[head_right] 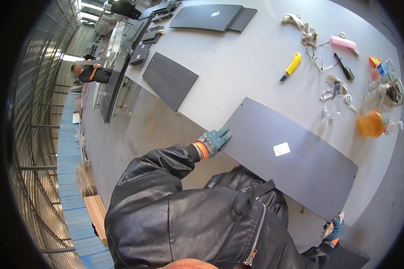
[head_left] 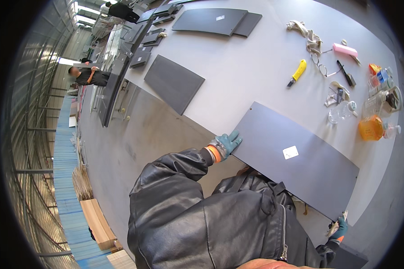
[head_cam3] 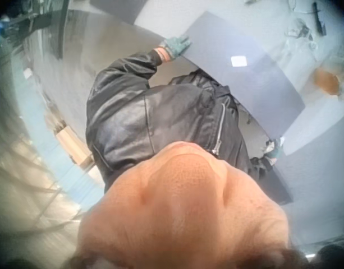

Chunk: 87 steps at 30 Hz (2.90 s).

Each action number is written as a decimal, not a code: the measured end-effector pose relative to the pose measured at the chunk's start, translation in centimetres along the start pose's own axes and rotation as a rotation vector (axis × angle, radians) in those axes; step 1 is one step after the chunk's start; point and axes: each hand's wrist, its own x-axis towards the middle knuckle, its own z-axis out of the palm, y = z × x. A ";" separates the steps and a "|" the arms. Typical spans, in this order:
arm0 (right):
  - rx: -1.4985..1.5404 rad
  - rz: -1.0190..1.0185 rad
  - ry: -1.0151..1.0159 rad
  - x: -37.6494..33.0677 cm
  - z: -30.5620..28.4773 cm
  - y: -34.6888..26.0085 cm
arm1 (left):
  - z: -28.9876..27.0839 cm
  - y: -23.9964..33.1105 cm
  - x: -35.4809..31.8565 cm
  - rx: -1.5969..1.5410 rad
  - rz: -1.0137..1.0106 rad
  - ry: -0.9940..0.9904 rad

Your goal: The person wipes a dark gray rectangular panel with a white cloth on a white table, then lifts and stacks it with other similar panels on the floor. The person repeats the wiping and stacking process for additional panels.

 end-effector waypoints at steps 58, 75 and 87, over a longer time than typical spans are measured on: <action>0.486 -0.540 0.377 17.9 2.9 -13.7 | -2.6 0.9 23.9 -1.201 -0.524 0.350; -1.195 -1.151 0.873 12.8 17.6 -7.8 | 4.2 7.2 16.5 -0.030 -0.020 0.592; -1.096 -1.358 0.059 3.4 45.6 -0.2 | 7.7 9.6 16.4 0.007 -0.059 0.448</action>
